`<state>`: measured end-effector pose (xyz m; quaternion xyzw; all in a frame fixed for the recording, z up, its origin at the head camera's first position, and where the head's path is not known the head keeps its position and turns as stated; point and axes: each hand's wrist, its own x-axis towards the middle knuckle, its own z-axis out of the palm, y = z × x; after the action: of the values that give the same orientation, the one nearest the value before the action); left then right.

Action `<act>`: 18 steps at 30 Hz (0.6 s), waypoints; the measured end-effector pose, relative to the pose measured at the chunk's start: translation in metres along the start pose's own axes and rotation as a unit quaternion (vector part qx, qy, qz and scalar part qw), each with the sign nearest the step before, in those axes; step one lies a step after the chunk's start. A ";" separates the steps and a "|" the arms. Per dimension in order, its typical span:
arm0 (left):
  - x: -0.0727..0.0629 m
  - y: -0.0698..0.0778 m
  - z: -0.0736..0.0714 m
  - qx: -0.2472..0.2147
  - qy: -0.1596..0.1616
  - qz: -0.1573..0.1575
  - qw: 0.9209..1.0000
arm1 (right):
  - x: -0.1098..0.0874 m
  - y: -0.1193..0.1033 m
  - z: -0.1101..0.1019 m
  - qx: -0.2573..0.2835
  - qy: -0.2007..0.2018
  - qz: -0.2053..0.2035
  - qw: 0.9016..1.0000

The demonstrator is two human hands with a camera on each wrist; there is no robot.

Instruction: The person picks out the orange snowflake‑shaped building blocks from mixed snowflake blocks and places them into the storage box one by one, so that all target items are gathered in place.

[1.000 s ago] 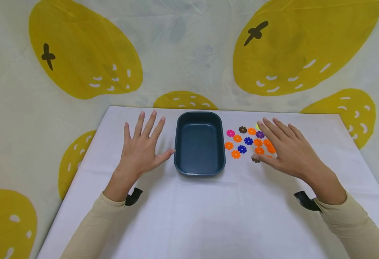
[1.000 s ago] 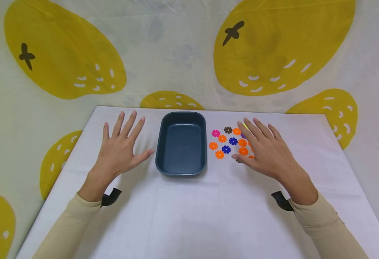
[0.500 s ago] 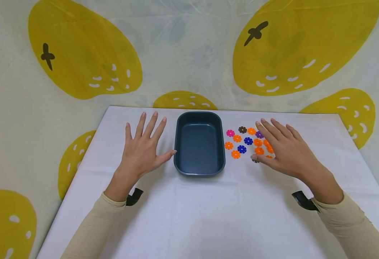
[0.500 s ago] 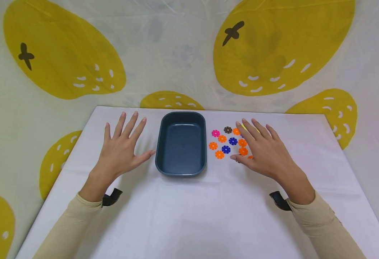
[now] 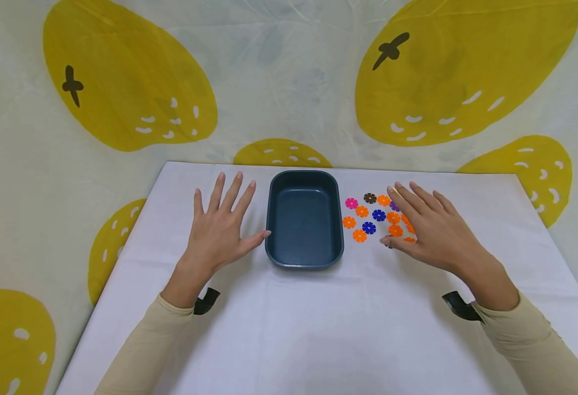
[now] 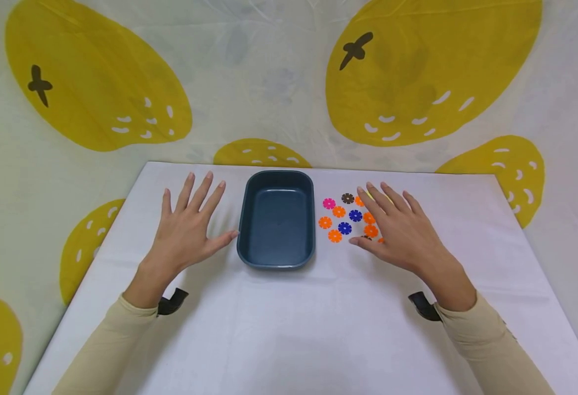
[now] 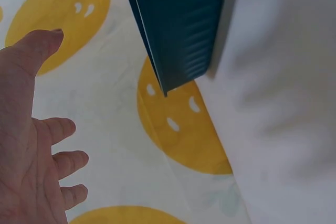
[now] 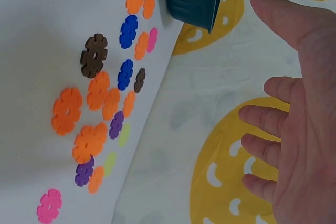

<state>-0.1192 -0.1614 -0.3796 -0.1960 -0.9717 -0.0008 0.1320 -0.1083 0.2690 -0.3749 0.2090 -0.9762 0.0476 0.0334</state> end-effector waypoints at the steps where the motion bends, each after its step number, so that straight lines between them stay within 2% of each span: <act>1: 0.000 0.000 0.000 0.000 0.000 0.000 1.000 | 0.000 0.000 0.000 -0.001 0.001 0.000 1.000; 18: 0.002 0.004 0.004 0.001 -0.003 0.006 1.000 | 0.002 -0.002 0.006 0.001 0.006 -0.007 1.000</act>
<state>-0.1202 -0.1571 -0.3837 -0.2013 -0.9710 0.0014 0.1289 -0.1099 0.2661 -0.3801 0.2159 -0.9743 0.0498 0.0399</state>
